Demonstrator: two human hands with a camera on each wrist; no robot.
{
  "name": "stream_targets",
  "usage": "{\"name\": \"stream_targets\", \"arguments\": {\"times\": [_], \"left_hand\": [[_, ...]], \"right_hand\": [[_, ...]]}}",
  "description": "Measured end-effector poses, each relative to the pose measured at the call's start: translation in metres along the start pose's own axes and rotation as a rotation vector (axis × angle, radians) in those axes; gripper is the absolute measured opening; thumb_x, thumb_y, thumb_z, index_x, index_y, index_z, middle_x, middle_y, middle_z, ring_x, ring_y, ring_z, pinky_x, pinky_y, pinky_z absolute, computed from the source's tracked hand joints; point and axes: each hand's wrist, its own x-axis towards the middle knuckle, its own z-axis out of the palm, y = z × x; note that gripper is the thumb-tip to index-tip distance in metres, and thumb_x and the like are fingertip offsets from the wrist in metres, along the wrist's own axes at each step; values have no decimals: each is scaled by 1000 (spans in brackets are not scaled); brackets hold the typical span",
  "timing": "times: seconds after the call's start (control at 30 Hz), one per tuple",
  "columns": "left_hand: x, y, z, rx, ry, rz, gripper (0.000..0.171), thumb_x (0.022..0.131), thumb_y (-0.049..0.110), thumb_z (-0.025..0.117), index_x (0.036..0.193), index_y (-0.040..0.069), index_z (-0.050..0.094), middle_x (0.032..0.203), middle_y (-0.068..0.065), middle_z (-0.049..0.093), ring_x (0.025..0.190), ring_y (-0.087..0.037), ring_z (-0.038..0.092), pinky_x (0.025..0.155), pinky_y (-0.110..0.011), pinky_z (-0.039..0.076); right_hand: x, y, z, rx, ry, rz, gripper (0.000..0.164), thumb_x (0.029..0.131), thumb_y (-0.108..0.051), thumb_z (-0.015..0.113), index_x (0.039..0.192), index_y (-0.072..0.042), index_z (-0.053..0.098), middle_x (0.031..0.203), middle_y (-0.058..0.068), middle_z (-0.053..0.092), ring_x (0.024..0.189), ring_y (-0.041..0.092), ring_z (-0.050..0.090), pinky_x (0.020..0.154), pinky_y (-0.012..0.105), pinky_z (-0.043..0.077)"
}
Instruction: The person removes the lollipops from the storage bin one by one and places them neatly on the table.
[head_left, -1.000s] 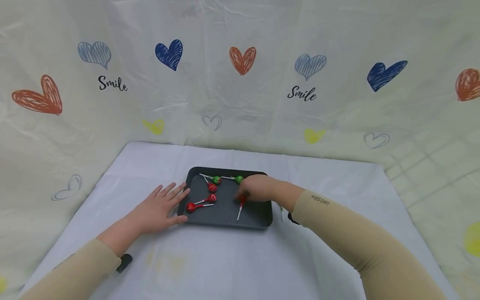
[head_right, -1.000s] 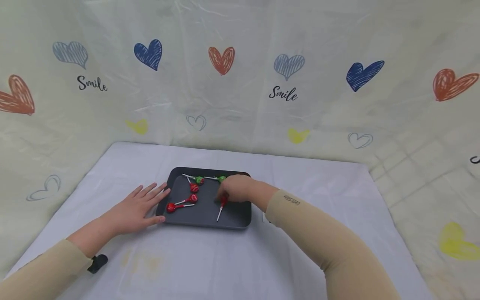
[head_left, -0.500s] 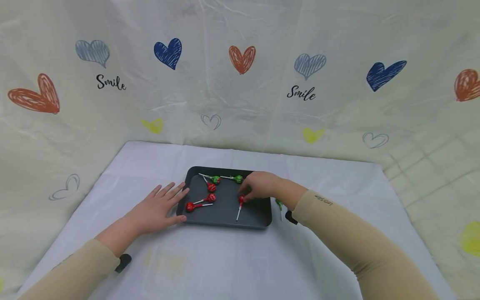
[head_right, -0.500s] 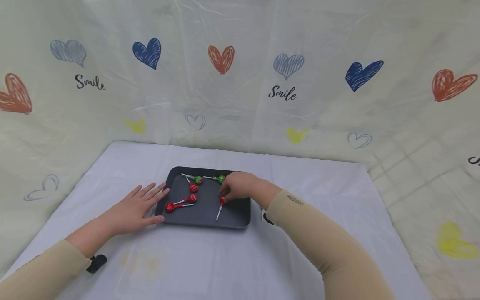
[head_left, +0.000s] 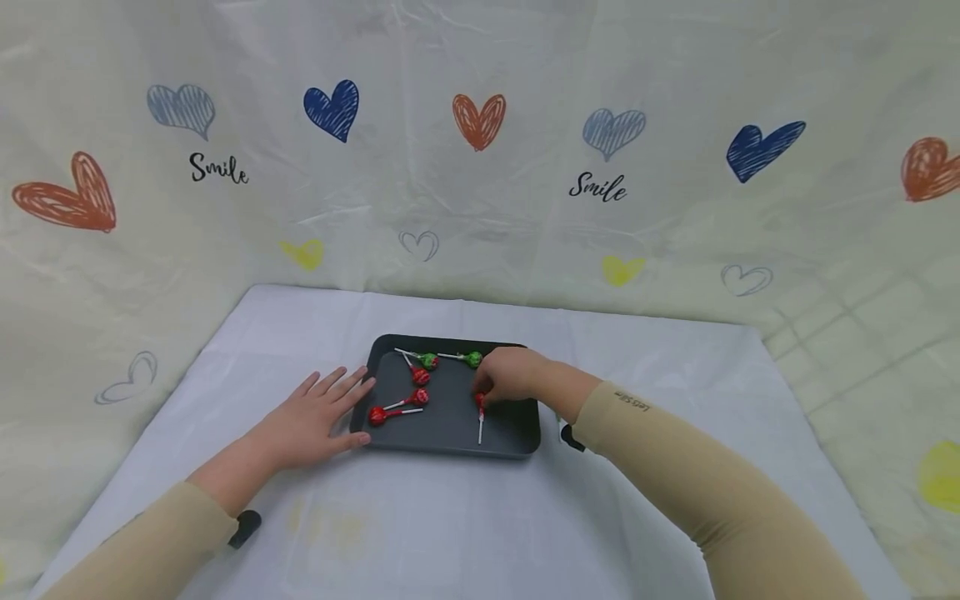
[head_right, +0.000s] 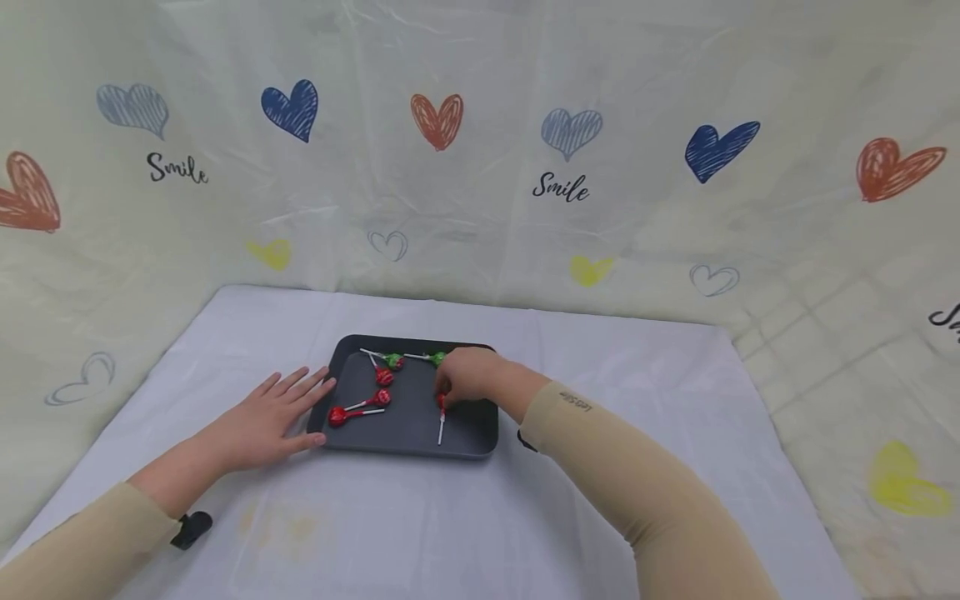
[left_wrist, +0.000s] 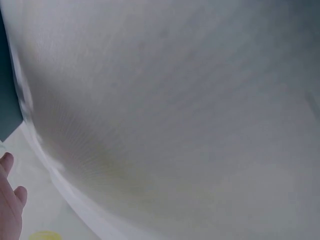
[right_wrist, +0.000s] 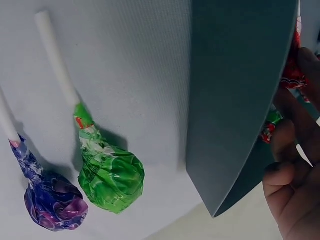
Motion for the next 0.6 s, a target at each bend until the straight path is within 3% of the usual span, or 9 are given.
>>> {"name": "stream_targets", "arguments": {"times": [0.13, 0.37, 0.6], "left_hand": [[-1, -1, 1, 4, 2, -1, 88, 89, 70, 54, 157, 19, 31, 163, -7, 24, 148, -38, 21, 116, -64, 14], [-3, -1, 0, -10, 1, -2, 88, 89, 68, 56, 157, 18, 31, 164, -7, 23, 148, -39, 20, 116, -64, 14], [-2, -2, 3, -17, 2, 3, 89, 89, 69, 55, 158, 19, 29, 164, -6, 22, 148, -38, 19, 116, -64, 13]], "right_hand": [[0, 0, 2, 6, 3, -1, 22, 88, -30, 77, 109, -24, 77, 94, -11, 71, 85, 4, 61, 81, 24, 53], [-4, 4, -3, 70, 50, -76, 20, 91, -23, 74, 111, -23, 77, 103, -10, 72, 92, 5, 63, 87, 27, 53], [-17, 13, -12, 147, 95, -46, 24, 92, -23, 72, 116, -22, 76, 109, -10, 71, 96, 8, 61, 86, 28, 52]]}}
